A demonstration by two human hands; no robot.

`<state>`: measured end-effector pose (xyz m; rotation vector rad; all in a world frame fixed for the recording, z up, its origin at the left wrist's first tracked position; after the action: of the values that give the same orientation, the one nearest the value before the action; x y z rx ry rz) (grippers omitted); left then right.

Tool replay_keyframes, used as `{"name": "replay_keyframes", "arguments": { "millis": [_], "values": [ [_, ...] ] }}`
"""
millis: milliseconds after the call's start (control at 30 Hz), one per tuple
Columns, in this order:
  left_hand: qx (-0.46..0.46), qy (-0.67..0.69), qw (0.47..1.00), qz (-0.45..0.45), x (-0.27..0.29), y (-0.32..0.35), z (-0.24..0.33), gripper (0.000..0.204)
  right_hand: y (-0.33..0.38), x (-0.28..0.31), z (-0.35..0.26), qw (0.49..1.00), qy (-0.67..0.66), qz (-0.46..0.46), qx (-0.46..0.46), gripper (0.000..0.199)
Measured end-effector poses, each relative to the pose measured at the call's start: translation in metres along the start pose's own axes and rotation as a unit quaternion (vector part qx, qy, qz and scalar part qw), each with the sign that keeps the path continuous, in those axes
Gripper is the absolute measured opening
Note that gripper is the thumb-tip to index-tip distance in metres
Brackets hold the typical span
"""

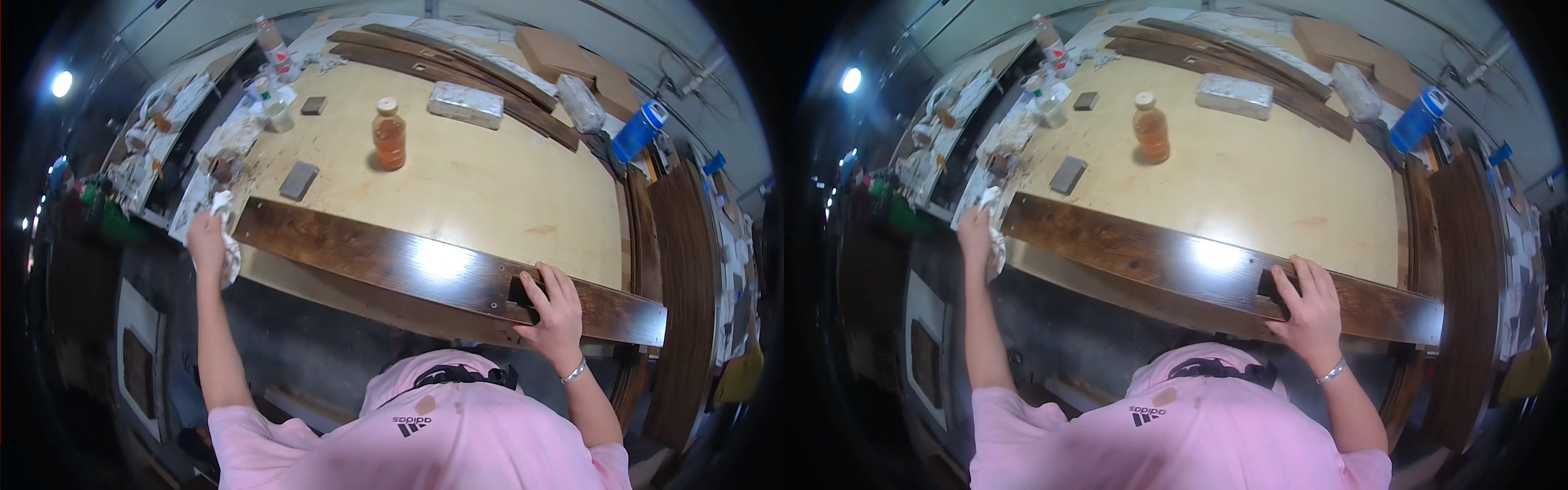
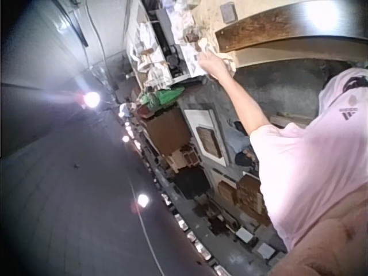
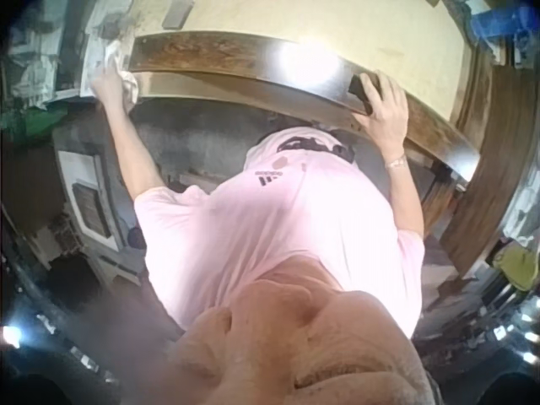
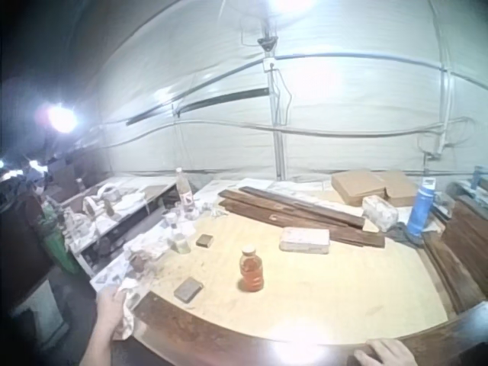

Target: The person sands a wooden board using a sanding block, pours liquid from a bottle onto a cloth, and wipes down the wooden board with the cloth.

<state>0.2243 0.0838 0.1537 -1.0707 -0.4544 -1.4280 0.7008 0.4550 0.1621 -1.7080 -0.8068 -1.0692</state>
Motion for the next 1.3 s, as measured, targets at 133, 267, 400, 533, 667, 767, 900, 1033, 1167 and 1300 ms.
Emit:
{"name": "replay_keyframes", "arguments": {
  "millis": [133, 267, 400, 533, 667, 767, 900, 1033, 1167, 1300],
  "values": [
    [-0.077, 0.381, 0.920, -0.056, -0.020, 0.052, 0.102, 0.053, 0.005, -0.003, 0.009, 0.999, -0.014, -0.019, -0.022, 0.080],
    [-0.339, 0.048, 0.912, -0.226, -0.070, 0.124, 0.175, 0.049, 0.004, 0.002, 0.012, 0.999, -0.034, 0.010, 0.000, 0.076],
    [-0.420, -0.058, 0.877, -0.225, -0.088, 0.182, 0.217, 0.079, 0.007, -0.003, 0.009, 1.000, -0.020, 0.018, 0.000, 0.075],
    [-0.518, 0.016, 0.811, -0.271, -0.094, 0.248, 0.295, 0.086, 0.011, -0.002, 0.010, 1.000, -0.010, 0.026, -0.003, 0.077],
    [-0.578, 0.067, 0.751, -0.312, -0.084, 0.285, 0.318, 0.073, 0.015, -0.004, 0.011, 0.999, 0.002, 0.035, -0.018, 0.076],
    [-0.558, 0.133, 0.731, -0.369, -0.079, 0.259, 0.287, 0.062, 0.016, -0.004, 0.006, 0.999, 0.014, 0.033, -0.034, 0.076],
    [-0.304, 0.340, 0.766, -0.454, -0.077, 0.179, 0.285, 0.048, 0.019, -0.009, -0.002, 0.997, 0.052, 0.019, -0.060, 0.080],
    [-0.284, 0.454, 0.745, -0.398, -0.057, 0.158, 0.355, 0.046, 0.020, -0.015, -0.006, 0.997, 0.036, 0.025, -0.069, 0.082],
    [-0.527, 0.432, 0.625, -0.381, -0.043, 0.197, 0.450, 0.050, 0.015, -0.016, -0.001, 0.996, -0.034, -0.034, -0.077, 0.087],
    [-0.718, 0.257, 0.521, -0.383, -0.100, 0.299, 0.524, 0.045, 0.029, -0.030, 0.004, 0.994, -0.043, 0.022, -0.094, 0.086]
  ]
}}
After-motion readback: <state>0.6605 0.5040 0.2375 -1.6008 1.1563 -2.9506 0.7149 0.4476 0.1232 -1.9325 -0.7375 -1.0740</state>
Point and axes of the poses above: each hand's wrist, its own y-axis away from the middle knuckle, its own x-axis out of the back of the hand, z = x × y, the point moved 7 cm from there along -y, towards the middle knuckle, and after that the axes turned 1 degree about z, right-handed, at the moved point
